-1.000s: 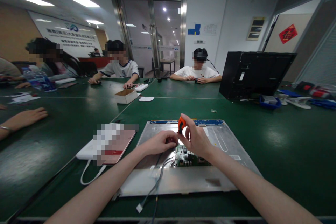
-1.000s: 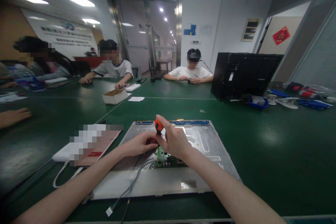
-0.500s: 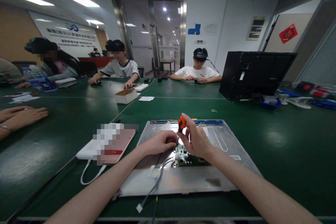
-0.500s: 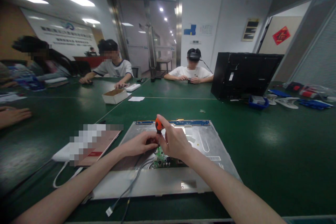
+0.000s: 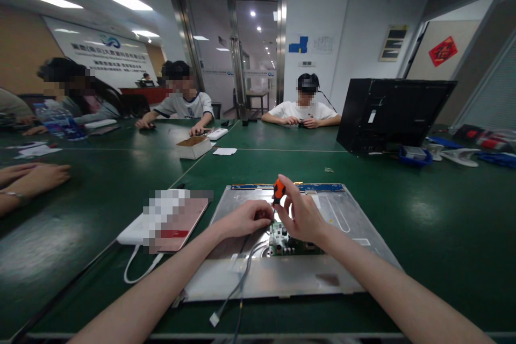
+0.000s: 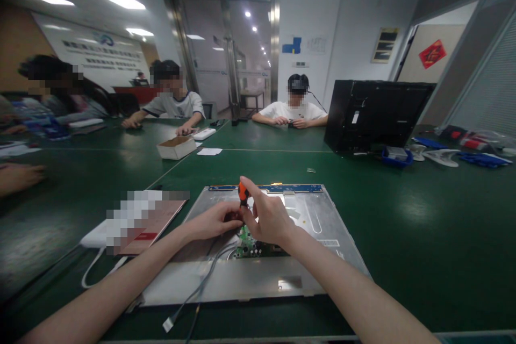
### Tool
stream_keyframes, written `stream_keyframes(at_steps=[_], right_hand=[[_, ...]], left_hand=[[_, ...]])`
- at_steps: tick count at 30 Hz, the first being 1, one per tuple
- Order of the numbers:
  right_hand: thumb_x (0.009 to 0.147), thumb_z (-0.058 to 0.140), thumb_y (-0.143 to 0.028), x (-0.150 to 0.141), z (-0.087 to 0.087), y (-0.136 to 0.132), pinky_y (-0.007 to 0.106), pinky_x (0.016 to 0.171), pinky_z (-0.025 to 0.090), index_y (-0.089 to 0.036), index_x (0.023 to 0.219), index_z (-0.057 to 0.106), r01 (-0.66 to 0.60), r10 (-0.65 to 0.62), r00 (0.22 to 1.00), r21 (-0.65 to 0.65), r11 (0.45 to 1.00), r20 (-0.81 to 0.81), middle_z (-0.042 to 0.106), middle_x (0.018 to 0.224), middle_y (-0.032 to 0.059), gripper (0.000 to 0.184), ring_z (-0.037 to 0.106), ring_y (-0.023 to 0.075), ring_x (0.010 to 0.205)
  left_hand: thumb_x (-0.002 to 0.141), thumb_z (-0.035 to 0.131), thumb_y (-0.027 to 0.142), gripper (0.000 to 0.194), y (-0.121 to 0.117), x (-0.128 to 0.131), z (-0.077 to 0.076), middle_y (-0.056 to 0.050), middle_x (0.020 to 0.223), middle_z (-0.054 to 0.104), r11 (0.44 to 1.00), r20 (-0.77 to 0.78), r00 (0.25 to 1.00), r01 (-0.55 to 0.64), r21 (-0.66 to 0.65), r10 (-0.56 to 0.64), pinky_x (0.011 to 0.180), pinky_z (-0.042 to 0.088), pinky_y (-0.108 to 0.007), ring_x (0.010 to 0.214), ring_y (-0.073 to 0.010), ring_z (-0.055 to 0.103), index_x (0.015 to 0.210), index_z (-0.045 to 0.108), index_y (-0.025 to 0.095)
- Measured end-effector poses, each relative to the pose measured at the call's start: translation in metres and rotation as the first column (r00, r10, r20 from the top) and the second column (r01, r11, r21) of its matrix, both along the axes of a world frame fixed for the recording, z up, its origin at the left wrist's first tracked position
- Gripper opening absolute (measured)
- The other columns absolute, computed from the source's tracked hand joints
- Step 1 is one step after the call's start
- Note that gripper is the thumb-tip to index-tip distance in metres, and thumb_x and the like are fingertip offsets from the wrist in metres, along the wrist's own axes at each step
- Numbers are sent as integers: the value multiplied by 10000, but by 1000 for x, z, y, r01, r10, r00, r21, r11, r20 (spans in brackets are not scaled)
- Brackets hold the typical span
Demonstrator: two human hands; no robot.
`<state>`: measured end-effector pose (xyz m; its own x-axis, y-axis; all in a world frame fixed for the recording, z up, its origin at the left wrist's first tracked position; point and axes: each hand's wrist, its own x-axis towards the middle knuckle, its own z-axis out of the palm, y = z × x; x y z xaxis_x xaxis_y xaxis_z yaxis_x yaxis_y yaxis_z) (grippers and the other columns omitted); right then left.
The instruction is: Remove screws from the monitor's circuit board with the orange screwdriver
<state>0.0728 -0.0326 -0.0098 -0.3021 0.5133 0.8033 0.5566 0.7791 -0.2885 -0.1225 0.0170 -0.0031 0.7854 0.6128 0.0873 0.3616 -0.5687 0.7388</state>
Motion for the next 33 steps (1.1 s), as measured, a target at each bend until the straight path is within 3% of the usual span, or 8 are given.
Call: stream_keyframes(at_steps=[13, 33], right_hand=[[980, 463, -238, -1, 4, 1, 224, 428, 317, -209, 1482, 237, -8, 5, 1000, 142, 990, 15, 533, 619, -78, 551, 469, 112, 414], [949, 470, -210, 0, 3, 1, 239, 454, 368, -200, 1481, 282, -1, 2, 1000, 60, 998, -4, 623, 657, -44, 564, 541, 121, 456]], left_hand=[[794, 577, 159, 70, 2, 1, -1, 21, 748, 580, 1000, 0, 1000, 5, 15, -6, 682, 428, -252, 678, -143, 519, 849, 618, 169], [799, 590, 164, 67, 1, 0, -3, 19, 746, 587, 1000, 9, 1000, 1, 4, -1, 678, 435, -251, 675, -143, 523, 853, 629, 169]])
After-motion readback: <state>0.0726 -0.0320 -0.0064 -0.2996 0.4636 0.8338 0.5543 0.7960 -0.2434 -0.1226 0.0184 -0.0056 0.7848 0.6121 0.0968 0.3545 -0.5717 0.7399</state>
